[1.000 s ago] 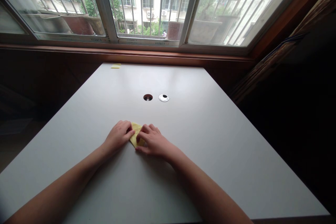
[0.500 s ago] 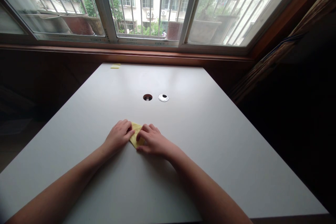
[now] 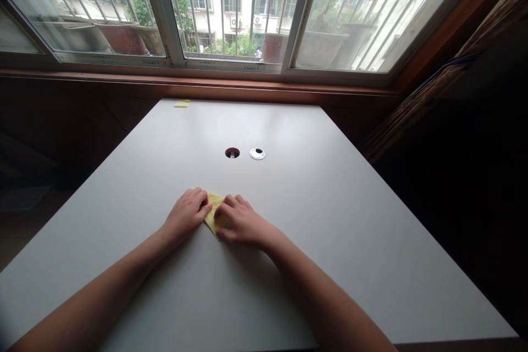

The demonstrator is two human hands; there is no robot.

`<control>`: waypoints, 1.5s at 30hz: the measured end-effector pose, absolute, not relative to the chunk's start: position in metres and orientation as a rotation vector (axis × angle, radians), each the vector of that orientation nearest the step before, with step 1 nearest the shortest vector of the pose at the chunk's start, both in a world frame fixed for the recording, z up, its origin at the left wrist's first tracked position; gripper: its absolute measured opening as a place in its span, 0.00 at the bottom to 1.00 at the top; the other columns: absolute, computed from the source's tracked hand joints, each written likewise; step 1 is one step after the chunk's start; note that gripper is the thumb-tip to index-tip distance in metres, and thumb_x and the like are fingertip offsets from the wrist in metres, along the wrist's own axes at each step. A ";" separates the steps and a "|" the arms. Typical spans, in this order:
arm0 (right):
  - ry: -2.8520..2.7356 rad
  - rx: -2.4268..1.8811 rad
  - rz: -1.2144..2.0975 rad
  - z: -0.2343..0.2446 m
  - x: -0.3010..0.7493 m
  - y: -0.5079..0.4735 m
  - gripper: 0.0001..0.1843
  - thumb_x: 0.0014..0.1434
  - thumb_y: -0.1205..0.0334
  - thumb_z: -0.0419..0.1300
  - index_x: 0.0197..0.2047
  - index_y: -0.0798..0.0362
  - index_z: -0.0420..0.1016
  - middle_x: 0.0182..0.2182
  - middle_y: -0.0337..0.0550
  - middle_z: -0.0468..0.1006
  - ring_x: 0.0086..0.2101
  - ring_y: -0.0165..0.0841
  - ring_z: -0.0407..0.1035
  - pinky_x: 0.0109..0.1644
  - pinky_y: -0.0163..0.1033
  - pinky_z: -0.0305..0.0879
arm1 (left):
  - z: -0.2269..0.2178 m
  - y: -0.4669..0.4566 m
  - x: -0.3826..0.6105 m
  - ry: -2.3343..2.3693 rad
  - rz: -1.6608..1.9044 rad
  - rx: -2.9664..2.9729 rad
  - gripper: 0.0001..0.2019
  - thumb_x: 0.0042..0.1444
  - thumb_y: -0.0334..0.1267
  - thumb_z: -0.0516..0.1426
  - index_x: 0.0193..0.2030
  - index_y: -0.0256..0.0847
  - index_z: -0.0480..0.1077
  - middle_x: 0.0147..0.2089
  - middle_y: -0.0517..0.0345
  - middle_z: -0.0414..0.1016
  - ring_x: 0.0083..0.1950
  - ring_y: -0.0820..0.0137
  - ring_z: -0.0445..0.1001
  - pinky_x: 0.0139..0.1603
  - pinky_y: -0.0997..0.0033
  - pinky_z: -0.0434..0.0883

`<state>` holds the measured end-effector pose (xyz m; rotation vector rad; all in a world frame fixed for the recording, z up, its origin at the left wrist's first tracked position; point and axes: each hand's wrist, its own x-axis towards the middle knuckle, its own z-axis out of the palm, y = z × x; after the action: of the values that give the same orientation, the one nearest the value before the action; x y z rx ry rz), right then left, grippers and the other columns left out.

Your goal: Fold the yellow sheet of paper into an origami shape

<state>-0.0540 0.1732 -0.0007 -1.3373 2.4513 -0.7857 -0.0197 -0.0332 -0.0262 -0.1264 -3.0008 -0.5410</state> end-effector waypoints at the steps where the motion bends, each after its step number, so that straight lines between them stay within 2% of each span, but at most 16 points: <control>1: 2.453 -1.341 -0.787 -0.001 -0.054 0.173 0.13 0.58 0.59 0.63 0.46 0.47 0.68 0.44 0.43 0.65 0.45 0.39 0.59 0.56 0.47 0.61 | -0.026 -0.033 -0.020 -3.002 -0.541 -0.126 0.07 0.61 0.36 0.52 0.31 0.43 0.60 0.38 0.56 0.68 0.42 0.63 0.66 0.46 0.62 0.64; 9: 2.473 -1.351 -0.777 -0.005 -0.053 0.172 0.11 0.61 0.57 0.61 0.47 0.47 0.68 0.44 0.43 0.66 0.45 0.39 0.60 0.56 0.48 0.61 | -0.024 -0.032 -0.019 -2.990 -0.544 -0.118 0.06 0.61 0.36 0.53 0.32 0.43 0.61 0.38 0.55 0.69 0.42 0.62 0.66 0.46 0.62 0.64; 15: 2.491 -1.333 -0.765 -0.009 -0.054 0.171 0.18 0.57 0.49 0.66 0.46 0.46 0.68 0.45 0.43 0.66 0.46 0.39 0.60 0.55 0.49 0.63 | -0.024 -0.031 -0.019 -2.994 -0.544 -0.121 0.06 0.61 0.36 0.53 0.32 0.43 0.60 0.39 0.55 0.68 0.42 0.63 0.66 0.46 0.62 0.64; 23: 2.486 -1.321 -0.784 -0.008 -0.054 0.171 0.20 0.55 0.50 0.68 0.47 0.46 0.69 0.45 0.43 0.66 0.46 0.40 0.60 0.55 0.49 0.63 | -0.025 -0.035 -0.019 -2.974 -0.583 -0.147 0.07 0.61 0.37 0.53 0.32 0.43 0.61 0.38 0.55 0.68 0.42 0.62 0.66 0.45 0.62 0.64; 29: 2.492 -1.326 -0.789 -0.007 -0.053 0.174 0.25 0.55 0.51 0.68 0.55 0.40 0.70 0.47 0.43 0.67 0.48 0.40 0.60 0.58 0.50 0.62 | -0.028 -0.046 -0.023 -2.914 -0.689 -0.201 0.07 0.61 0.39 0.54 0.32 0.43 0.63 0.38 0.56 0.68 0.43 0.62 0.65 0.45 0.63 0.65; 34: 2.471 -1.360 -0.794 -0.009 -0.053 0.177 0.21 0.57 0.50 0.67 0.53 0.37 0.75 0.47 0.43 0.67 0.48 0.39 0.61 0.59 0.49 0.62 | -0.026 -0.058 -0.028 -2.868 -0.799 -0.222 0.06 0.62 0.38 0.54 0.34 0.42 0.66 0.39 0.56 0.69 0.44 0.63 0.65 0.47 0.63 0.65; 39: 2.461 -1.352 -0.826 -0.009 -0.053 0.180 0.21 0.56 0.50 0.68 0.54 0.37 0.75 0.47 0.43 0.68 0.48 0.39 0.61 0.58 0.48 0.63 | -0.018 -0.069 -0.028 -2.884 -0.907 -0.355 0.08 0.63 0.44 0.54 0.39 0.43 0.69 0.41 0.56 0.70 0.47 0.63 0.65 0.50 0.63 0.65; 42: 2.456 -1.356 -0.825 -0.007 -0.053 0.180 0.22 0.56 0.50 0.68 0.54 0.36 0.75 0.47 0.43 0.68 0.48 0.39 0.61 0.58 0.48 0.64 | -0.015 -0.072 -0.025 -2.922 -0.874 -0.474 0.13 0.58 0.51 0.59 0.41 0.44 0.70 0.45 0.55 0.69 0.49 0.62 0.64 0.52 0.62 0.65; 45: 2.452 -1.358 -0.821 -0.006 -0.052 0.179 0.23 0.56 0.50 0.68 0.55 0.36 0.75 0.47 0.43 0.68 0.48 0.39 0.61 0.58 0.48 0.64 | -0.016 -0.072 -0.024 -2.954 -0.849 -0.470 0.15 0.54 0.51 0.61 0.41 0.44 0.69 0.45 0.54 0.68 0.49 0.60 0.63 0.52 0.60 0.65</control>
<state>-0.0520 0.1789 -0.0063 -1.3583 2.4516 -0.8213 -0.0239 -0.0721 -0.0157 -0.4702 -2.9541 -0.8495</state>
